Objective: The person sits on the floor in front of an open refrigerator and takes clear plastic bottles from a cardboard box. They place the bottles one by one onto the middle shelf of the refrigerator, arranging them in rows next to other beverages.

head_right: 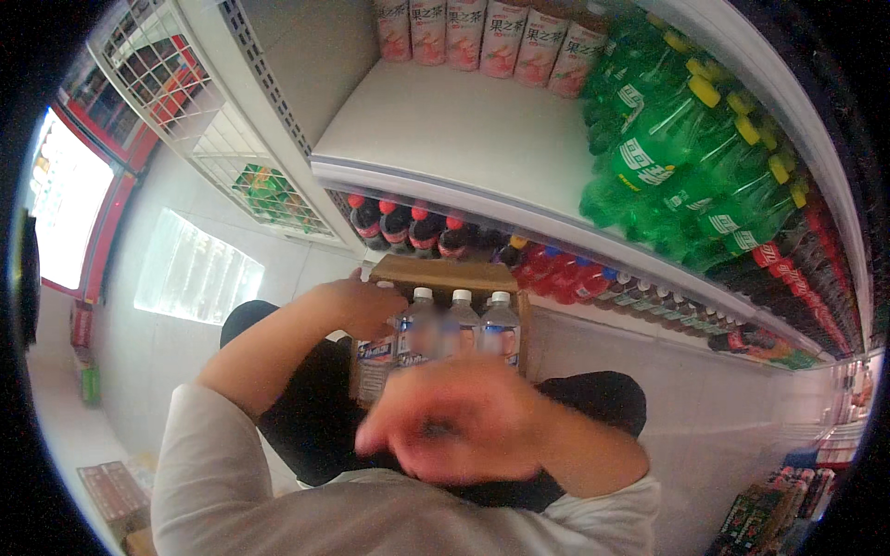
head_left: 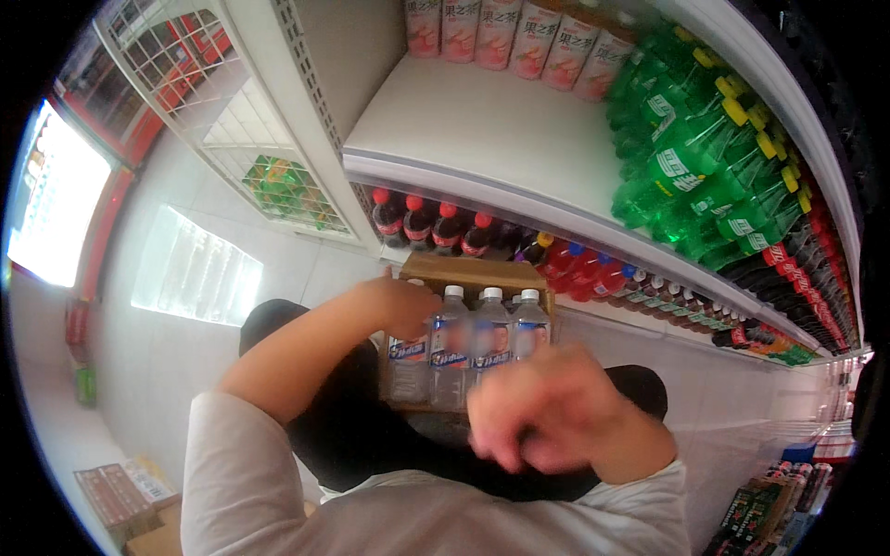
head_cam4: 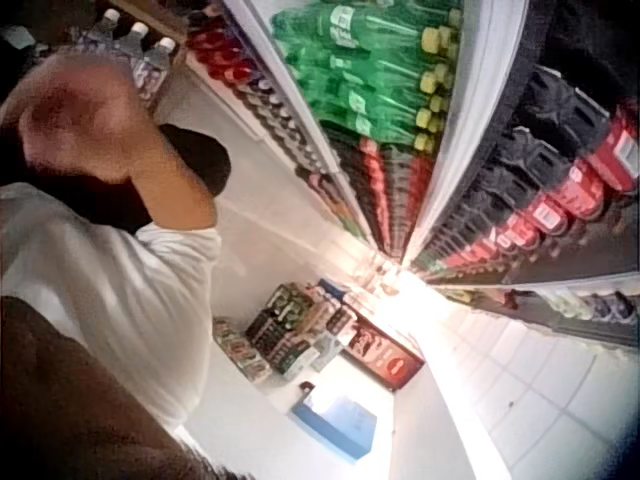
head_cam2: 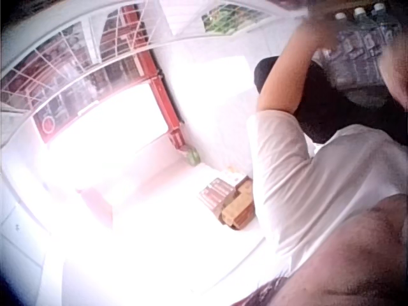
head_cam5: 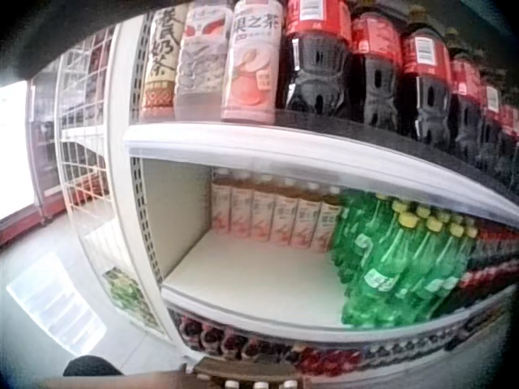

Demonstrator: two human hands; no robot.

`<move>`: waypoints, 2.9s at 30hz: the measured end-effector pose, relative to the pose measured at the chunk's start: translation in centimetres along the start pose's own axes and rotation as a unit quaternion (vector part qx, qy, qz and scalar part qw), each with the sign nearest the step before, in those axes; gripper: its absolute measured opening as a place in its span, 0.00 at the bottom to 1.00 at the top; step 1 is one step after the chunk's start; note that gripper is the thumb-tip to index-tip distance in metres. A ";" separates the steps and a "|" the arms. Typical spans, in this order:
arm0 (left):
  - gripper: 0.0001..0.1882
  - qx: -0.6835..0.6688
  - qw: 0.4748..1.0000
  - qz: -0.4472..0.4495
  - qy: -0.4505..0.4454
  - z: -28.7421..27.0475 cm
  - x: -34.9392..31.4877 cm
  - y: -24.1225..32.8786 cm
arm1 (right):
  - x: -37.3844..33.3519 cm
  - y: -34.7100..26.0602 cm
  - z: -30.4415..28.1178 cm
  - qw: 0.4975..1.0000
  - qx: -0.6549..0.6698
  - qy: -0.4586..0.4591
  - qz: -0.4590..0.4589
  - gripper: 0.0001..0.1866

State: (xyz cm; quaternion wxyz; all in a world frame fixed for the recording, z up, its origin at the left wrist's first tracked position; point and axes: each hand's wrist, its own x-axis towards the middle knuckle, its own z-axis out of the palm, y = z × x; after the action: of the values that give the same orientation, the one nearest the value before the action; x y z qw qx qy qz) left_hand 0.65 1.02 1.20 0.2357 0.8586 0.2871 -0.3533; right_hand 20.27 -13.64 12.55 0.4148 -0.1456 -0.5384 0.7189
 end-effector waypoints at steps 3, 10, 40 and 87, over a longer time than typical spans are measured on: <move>0.25 -0.003 1.000 0.007 0.012 -0.3 -0.9 0.0 | -0.5 -0.6 2.2 0.946 0.282 -0.138 -0.081 0.29; 0.22 0.005 0.998 -0.044 0.042 -2.0 -3.4 1.7 | 0.2 -0.5 4.5 0.888 0.348 -0.232 -0.191 0.40; 0.09 -0.095 0.751 0.107 0.644 -5.8 -12.8 2.5 | -1.9 -0.9 4.0 0.901 0.282 -0.223 -0.245 0.27; 0.42 -0.153 0.777 -0.051 0.609 -26.1 17.3 5.2 | -2.2 -2.2 0.5 0.935 0.158 -0.098 -0.302 0.26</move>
State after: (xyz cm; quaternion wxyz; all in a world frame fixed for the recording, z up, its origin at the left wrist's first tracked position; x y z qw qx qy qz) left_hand 26.56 18.79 6.09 0.1211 0.8312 0.4646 0.2803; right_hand 22.30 -15.45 14.18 0.5750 0.1625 -0.4750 0.6461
